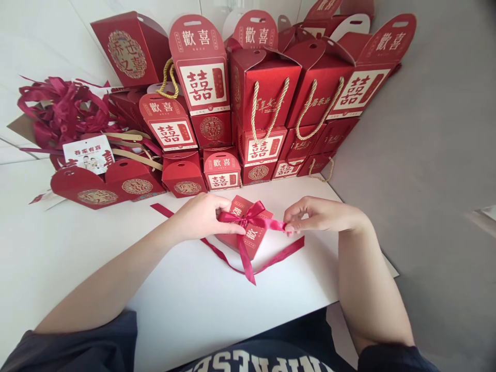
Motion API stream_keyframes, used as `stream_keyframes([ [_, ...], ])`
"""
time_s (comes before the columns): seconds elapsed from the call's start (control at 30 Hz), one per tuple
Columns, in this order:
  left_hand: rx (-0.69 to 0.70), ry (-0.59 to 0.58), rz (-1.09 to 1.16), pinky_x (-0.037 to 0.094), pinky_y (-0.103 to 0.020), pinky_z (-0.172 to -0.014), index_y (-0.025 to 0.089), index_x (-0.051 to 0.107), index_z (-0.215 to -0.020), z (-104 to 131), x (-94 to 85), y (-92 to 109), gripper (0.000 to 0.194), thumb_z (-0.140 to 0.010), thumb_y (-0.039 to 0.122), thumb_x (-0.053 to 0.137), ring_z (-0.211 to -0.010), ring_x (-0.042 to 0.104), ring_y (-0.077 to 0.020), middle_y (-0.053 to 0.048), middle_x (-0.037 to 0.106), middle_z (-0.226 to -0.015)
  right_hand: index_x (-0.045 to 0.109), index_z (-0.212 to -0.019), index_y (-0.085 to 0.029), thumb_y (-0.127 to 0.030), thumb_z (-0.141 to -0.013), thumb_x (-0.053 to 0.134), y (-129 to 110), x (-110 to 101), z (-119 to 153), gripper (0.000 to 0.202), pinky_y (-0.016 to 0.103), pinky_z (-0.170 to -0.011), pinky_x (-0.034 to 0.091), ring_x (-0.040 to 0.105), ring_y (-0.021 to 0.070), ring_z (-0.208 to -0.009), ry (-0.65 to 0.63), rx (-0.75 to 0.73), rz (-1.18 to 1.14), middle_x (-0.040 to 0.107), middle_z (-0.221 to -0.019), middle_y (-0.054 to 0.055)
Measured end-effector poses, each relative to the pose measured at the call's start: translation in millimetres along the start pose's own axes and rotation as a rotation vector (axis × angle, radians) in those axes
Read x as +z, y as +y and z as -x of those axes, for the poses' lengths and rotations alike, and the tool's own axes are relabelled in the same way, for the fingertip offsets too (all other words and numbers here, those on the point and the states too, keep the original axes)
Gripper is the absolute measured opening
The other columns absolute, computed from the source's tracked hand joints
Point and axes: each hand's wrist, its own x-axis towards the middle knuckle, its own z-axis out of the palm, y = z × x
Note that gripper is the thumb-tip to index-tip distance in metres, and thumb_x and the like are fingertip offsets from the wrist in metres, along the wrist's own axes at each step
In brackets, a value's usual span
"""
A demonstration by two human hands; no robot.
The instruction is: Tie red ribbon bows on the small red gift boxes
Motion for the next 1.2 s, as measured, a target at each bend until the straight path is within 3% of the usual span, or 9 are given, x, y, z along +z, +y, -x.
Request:
stream_keyframes([
  [0.1,0.012,-0.019,0.063,0.032,-0.023,-0.056,0.017,0.069,-0.071,-1,-0.9,1,0.042,-0.066,0.059,0.074,-0.057,0.047,-0.0107,0.004,0.059,-0.062,0.066,-0.104,-0.019,-0.044,-0.091,0.06,-1,5,-11,0.029,0.033,-0.089,0.047,0.063,0.0206,-0.099,0.312,-0.149,-0.008,0.069,-0.106,0.007],
  [0.17,0.006,-0.019,0.061,0.033,-0.023,-0.056,0.017,0.069,-0.072,0,-1.1,1,0.042,-0.066,0.059,0.074,-0.057,0.047,-0.0108,0.003,0.06,-0.063,0.063,-0.1,-0.021,-0.045,-0.093,0.058,-3,13,-23,0.026,0.035,-0.094,0.045,0.06,0.0211,-0.108,0.539,-0.24,-0.042,0.067,-0.112,0.007],
  [0.27,-0.005,-0.007,0.03,0.032,-0.023,-0.054,0.018,0.07,-0.073,2,0.2,2,0.042,-0.069,0.06,0.072,-0.056,0.046,-0.0106,0.003,0.06,-0.063,0.06,-0.084,-0.021,-0.042,-0.092,0.061,-9,25,-34,0.023,0.038,-0.096,0.044,0.059,0.0213,-0.112,0.666,-0.342,-0.041,0.066,-0.115,0.006],
  [0.4,-0.043,0.073,-0.032,0.031,-0.024,-0.054,0.019,0.07,-0.073,4,4.9,5,0.045,-0.075,0.064,0.064,-0.056,0.047,-0.0111,0.003,0.059,-0.061,0.066,-0.07,-0.02,-0.032,-0.092,0.062,-16,31,-31,0.025,0.04,-0.097,0.045,0.062,0.0215,-0.109,0.685,-0.539,0.203,0.067,-0.116,0.006],
  [0.6,-0.1,0.186,-0.129,0.026,-0.024,-0.05,0.018,0.056,-0.06,3,12.3,4,0.055,-0.072,0.071,0.062,-0.052,0.038,-0.0094,0.005,0.047,-0.052,0.075,-0.096,-0.023,-0.023,-0.09,0.065,-11,36,-33,0.012,0.042,-0.093,0.048,0.065,0.0228,-0.106,0.781,-0.731,0.634,0.072,-0.112,0.006],
  [0.73,-0.117,0.238,-0.167,0.024,-0.025,-0.05,0.017,0.039,-0.055,2,15.2,2,0.062,-0.071,0.073,0.061,-0.051,0.031,-0.0086,0.006,0.037,-0.051,0.072,-0.108,-0.024,-0.026,-0.094,0.06,-9,38,-38,0.019,0.04,-0.09,0.051,0.065,0.0228,-0.107,0.819,-0.67,0.765,0.073,-0.115,0.005],
  [0.9,-0.105,0.206,-0.148,0.025,-0.025,-0.052,0.018,0.042,-0.056,2,14.6,3,0.06,-0.07,0.073,0.063,-0.053,0.034,-0.0098,0.005,0.04,-0.053,0.058,-0.133,-0.022,-0.023,-0.099,0.047,-17,39,-35,0.036,0.046,-0.107,0.043,0.051,0.0237,-0.13,0.655,-0.577,0.819,0.058,-0.14,0.006],
  [1.07,-0.121,0.163,-0.16,0.027,-0.024,-0.053,0.018,0.047,-0.058,1,10.3,2,0.06,-0.066,0.075,0.064,-0.054,0.038,-0.0106,0.005,0.045,-0.054,0.052,-0.14,-0.019,-0.025,-0.1,0.044,-21,39,-27,0.041,0.046,-0.108,0.044,0.051,0.0249,-0.131,0.607,-0.478,0.813,0.053,-0.144,0.009],
  [1.2,-0.14,0.131,-0.207,0.024,-0.025,-0.051,0.018,0.042,-0.057,1,7.6,2,0.065,-0.064,0.079,0.062,-0.052,0.034,-0.0105,0.004,0.039,-0.052,0.043,-0.146,-0.021,-0.03,-0.103,0.038,-19,37,-24,0.044,0.045,-0.109,0.044,0.048,0.0242,-0.135,0.563,-0.387,0.762,0.043,-0.152,0.007],
])
